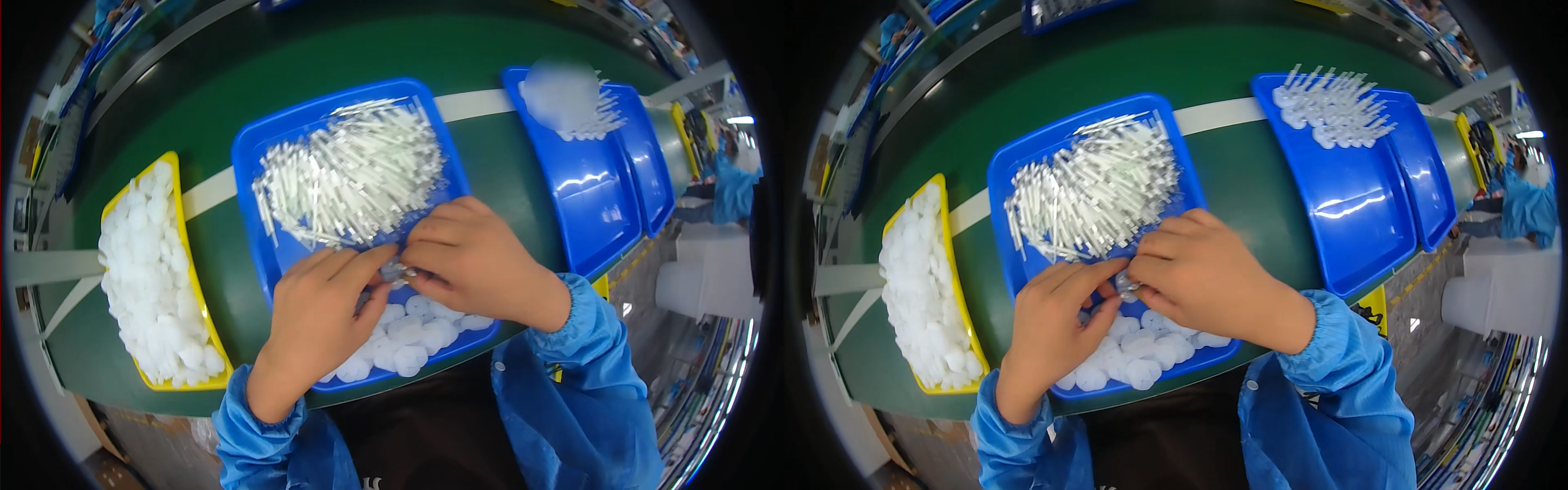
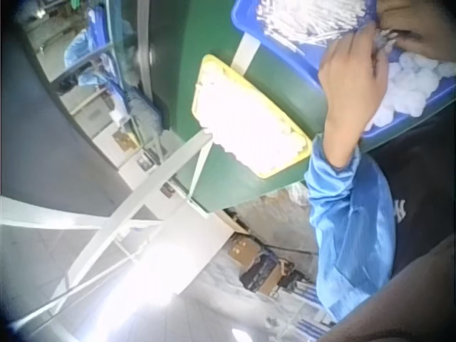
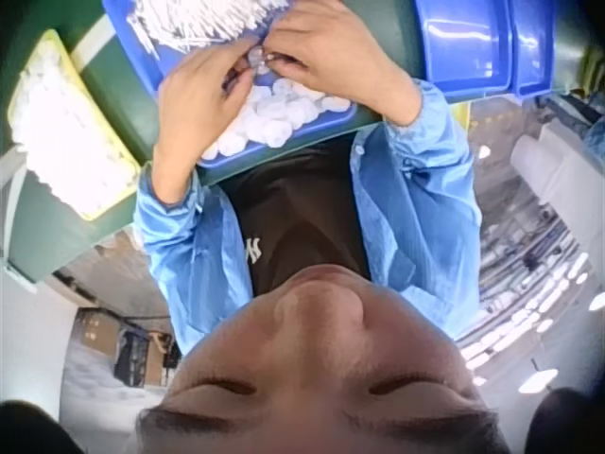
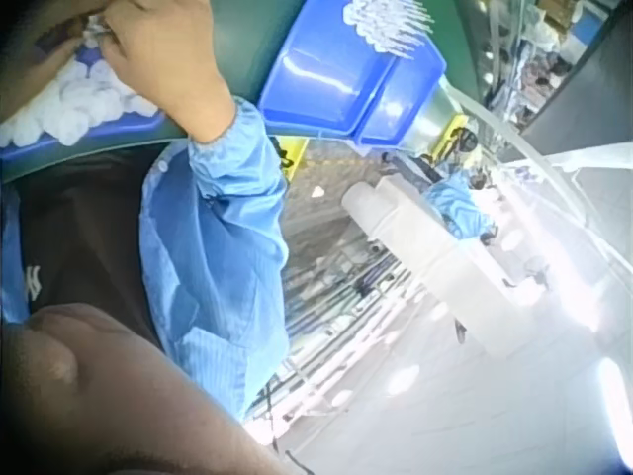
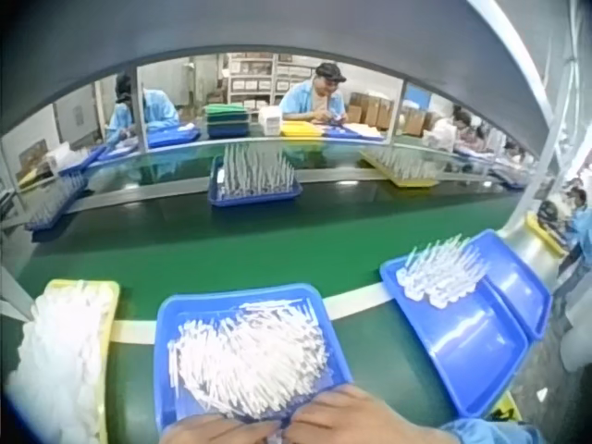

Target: The person inserts metal rods into white cotton-tipped plastic bases one by one. They pick up a base from a blue tray, insert a rod from a central pile, and place the assembled swab into a separate blue tray. The process is repeated continuously throughout the clip.

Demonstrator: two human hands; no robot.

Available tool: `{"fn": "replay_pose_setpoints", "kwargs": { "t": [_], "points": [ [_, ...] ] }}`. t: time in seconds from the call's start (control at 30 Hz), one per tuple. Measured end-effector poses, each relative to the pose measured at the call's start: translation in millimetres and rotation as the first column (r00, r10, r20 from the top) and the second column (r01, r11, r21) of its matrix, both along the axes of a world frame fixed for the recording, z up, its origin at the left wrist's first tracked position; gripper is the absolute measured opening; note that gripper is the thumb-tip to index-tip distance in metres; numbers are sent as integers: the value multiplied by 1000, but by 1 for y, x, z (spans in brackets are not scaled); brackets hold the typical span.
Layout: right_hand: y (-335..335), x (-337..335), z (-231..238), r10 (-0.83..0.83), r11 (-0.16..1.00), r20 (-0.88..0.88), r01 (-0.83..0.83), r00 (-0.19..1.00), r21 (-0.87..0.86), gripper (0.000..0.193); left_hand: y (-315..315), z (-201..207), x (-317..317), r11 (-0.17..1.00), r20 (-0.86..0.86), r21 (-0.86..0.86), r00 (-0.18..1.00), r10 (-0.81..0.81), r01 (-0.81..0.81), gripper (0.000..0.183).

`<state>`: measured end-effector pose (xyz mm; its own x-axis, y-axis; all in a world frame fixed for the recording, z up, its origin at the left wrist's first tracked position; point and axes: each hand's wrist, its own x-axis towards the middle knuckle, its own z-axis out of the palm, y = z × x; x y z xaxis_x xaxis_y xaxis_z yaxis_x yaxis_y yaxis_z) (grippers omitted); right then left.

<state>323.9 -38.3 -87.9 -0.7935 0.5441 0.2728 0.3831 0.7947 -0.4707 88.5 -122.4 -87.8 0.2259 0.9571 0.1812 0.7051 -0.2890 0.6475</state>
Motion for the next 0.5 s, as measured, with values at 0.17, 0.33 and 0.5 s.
{"fn": "replay_pose_setpoints", "kwargs": {
  "t": [0.17,0.33,0.5],
  "points": [
    [-7,-8,-7,-5,992,88,-6,996,124,22,-2,5,-1,999,16,-22,999,28,-28,41],
    [3,27,4,-112,984,-183,134,977,114,13,-16,13,-9,992,63,60,992,106,-110,37],
    [53,128,26,-600,771,-278,635,750,49,9,-33,9,-22,981,81,101,984,157,-165,28]
  ]
}}
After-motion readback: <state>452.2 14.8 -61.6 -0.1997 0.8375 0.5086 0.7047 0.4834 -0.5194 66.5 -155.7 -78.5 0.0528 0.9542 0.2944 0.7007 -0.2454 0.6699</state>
